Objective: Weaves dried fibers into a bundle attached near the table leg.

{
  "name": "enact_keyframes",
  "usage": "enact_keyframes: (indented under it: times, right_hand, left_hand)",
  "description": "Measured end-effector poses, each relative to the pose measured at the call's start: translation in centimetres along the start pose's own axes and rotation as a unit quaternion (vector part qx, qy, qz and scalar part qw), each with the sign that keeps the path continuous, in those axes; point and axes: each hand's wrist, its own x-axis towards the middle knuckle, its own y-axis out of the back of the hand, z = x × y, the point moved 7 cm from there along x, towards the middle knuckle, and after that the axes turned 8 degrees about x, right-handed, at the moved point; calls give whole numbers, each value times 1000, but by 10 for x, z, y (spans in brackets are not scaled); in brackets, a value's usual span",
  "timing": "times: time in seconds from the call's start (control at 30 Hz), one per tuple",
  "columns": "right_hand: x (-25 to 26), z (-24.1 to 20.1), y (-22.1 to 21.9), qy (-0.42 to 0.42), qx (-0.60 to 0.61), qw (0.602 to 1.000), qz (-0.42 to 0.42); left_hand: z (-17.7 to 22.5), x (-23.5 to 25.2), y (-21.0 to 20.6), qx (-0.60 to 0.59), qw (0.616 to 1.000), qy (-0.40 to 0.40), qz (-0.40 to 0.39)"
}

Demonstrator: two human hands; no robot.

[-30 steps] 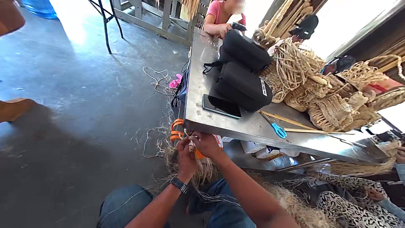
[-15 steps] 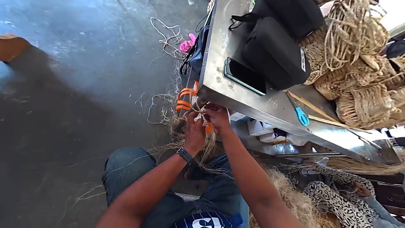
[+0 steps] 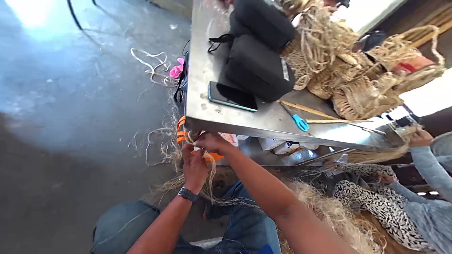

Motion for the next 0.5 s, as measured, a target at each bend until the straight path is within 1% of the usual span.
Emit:
enact_keyframes:
  times: [0.13, 0.2, 0.23, 0.3, 0.33, 0.4, 0.5]
  right_hand:
    - [8, 7, -7, -33, 55, 996, -68]
    - [8, 9, -8, -44, 82, 994, -59]
    - [9, 9, -8, -42, 73, 996, -39]
    - [7, 5, -5, -22, 4, 1000, 13]
    - [4, 4, -4, -4, -52, 998, 34]
    - [2, 2, -5, 49, -145, 986, 63]
    - [-6, 2, -7, 81, -166, 979, 82]
  left_hand:
    - [3, 0, 2, -11, 1000, -15, 11]
    - [4, 0, 3, 3, 1000, -16, 8]
    - [4, 0, 3, 9, 1000, -15, 5]
    - [3, 1, 3, 27, 1000, -11, -9]
    - [3, 2, 2, 29, 999, -2, -18]
    - [-1, 2, -2, 19, 999, 14, -29]
    - [-3, 0, -7, -3, 1000, 7, -20]
